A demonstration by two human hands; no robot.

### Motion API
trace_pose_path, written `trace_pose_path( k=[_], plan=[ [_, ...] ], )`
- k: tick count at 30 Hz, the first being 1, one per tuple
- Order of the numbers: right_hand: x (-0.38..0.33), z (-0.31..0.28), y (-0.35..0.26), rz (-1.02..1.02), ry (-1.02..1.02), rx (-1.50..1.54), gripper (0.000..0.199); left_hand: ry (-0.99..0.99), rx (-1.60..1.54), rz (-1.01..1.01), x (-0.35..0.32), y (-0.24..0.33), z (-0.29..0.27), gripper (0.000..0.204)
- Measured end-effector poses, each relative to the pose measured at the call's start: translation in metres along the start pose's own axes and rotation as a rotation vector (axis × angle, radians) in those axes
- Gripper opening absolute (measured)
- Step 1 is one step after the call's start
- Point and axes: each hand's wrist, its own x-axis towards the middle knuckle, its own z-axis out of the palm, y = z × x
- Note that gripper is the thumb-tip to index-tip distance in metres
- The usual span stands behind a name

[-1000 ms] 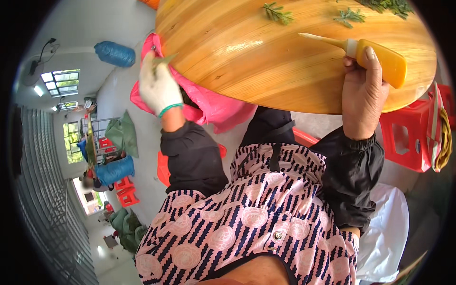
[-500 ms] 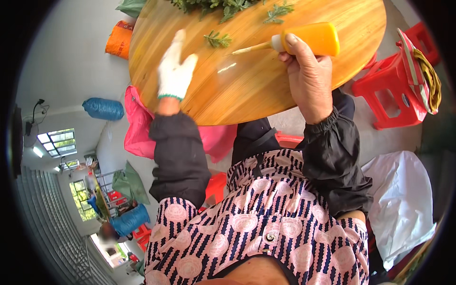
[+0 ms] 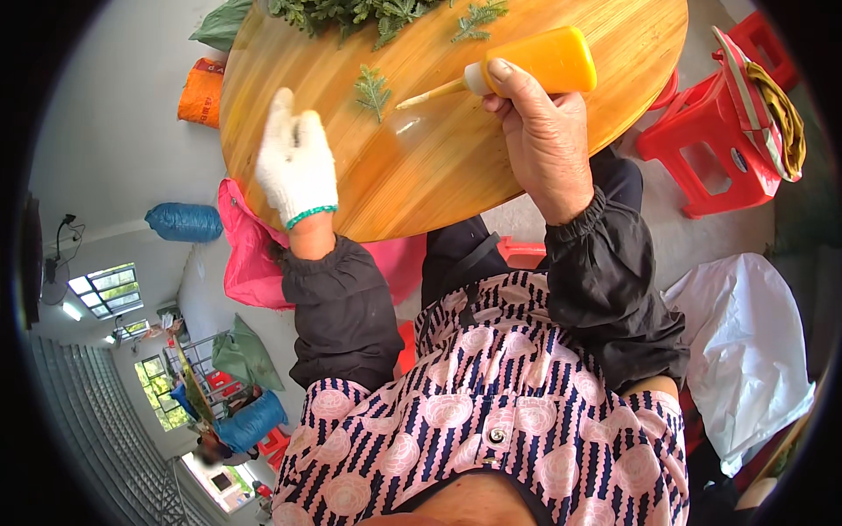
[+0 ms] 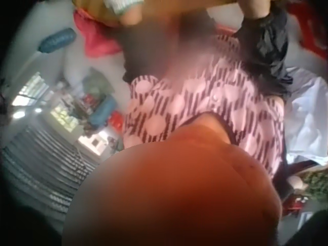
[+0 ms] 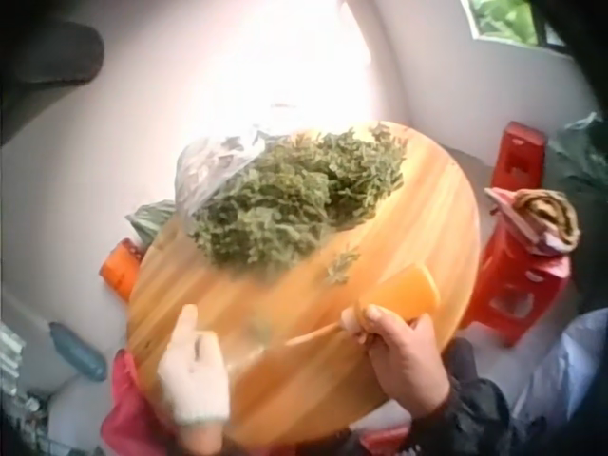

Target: Apply glue from a yellow plastic bottle onto individual artificial green leaves on a wooden workbench.

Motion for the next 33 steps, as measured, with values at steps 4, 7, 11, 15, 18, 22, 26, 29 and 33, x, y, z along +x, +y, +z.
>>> trace_pose_path(
  k=[4, 7, 11, 15, 18, 22, 26, 29, 33],
  plan=[
    [0.002, -0.001, -0.004, -0.003, 0.010, 0.009, 0.018, -0.163, 0.339, 0.852, 0.017, 0.015, 0.018, 0.041],
    [0.004, -0.006, -0.009, -0.047, 0.005, -0.013, 0.018, -0.363, 0.661, 0.857, 0.024, 0.016, 0.039, 0.057],
    [0.002, -0.001, -0.011, -0.020, 0.011, 0.002, 0.018, -0.354, 0.637, 0.502, 0.031, -0.010, 0.027, 0.057],
    [0.003, 0.001, -0.010, -0.036, -0.020, -0.022, 0.019, -0.355, 0.218, 0.247, 0.031, -0.022, 0.018, 0.058],
    [0.002, 0.002, -0.009, -0.062, -0.001, -0.098, 0.019, -0.395, 0.499, 0.300, 0.033, -0.011, 0.021, 0.063],
    [0.007, 0.016, -0.005, -0.086, -0.019, -0.266, 0.019, -0.411, 0.677, 0.525, 0.040, -0.017, 0.012, 0.068],
    [0.015, 0.041, -0.001, -0.206, -0.139, -0.397, 0.023, -0.418, 0.687, 0.551, 0.039, -0.010, 0.016, 0.073],
    [0.015, 0.057, 0.004, -0.204, -0.239, -0.493, 0.022, -0.398, 0.695, 0.565, 0.043, -0.008, 0.012, 0.077],
    [0.012, 0.067, 0.012, -0.234, -0.260, -0.585, 0.021, -0.392, 0.672, 0.592, 0.043, -0.007, 0.007, 0.080]
  ],
)
